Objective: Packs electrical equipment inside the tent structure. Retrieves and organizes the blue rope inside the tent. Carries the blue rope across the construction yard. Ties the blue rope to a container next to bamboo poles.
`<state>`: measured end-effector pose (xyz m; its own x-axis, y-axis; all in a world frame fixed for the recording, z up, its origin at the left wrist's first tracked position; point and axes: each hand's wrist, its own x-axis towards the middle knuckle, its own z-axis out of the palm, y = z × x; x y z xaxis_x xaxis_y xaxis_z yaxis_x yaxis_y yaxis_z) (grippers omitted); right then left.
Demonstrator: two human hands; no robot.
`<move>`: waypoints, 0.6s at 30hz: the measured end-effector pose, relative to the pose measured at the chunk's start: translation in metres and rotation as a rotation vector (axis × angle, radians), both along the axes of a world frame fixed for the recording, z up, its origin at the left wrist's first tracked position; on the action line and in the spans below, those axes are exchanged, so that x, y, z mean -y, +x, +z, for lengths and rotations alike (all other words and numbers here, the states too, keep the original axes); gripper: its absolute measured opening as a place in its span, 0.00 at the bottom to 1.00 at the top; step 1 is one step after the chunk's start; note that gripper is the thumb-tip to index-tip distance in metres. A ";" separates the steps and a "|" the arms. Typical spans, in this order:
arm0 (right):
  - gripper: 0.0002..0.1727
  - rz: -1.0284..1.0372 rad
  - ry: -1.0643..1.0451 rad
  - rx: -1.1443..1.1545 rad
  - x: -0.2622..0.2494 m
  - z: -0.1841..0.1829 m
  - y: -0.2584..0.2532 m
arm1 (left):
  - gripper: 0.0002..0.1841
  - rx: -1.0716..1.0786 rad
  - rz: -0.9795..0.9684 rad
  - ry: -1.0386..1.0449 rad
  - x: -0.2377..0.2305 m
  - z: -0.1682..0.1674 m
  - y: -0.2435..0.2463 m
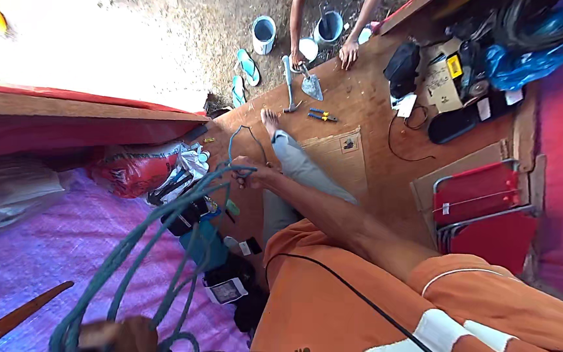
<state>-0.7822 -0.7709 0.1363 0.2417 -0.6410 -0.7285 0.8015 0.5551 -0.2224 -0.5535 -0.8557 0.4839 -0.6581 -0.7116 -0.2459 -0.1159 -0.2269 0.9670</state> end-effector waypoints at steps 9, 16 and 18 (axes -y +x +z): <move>0.18 0.063 0.127 -0.357 0.054 -0.084 -0.040 | 0.16 0.692 0.016 -0.082 0.107 -0.164 -0.172; 0.18 -0.021 0.118 -0.544 0.155 -0.069 -0.114 | 0.16 1.028 -0.034 -0.013 0.203 -0.310 -0.244; 0.18 0.006 0.061 -0.557 0.181 -0.061 -0.134 | 0.21 1.092 -0.121 0.016 0.231 -0.326 -0.266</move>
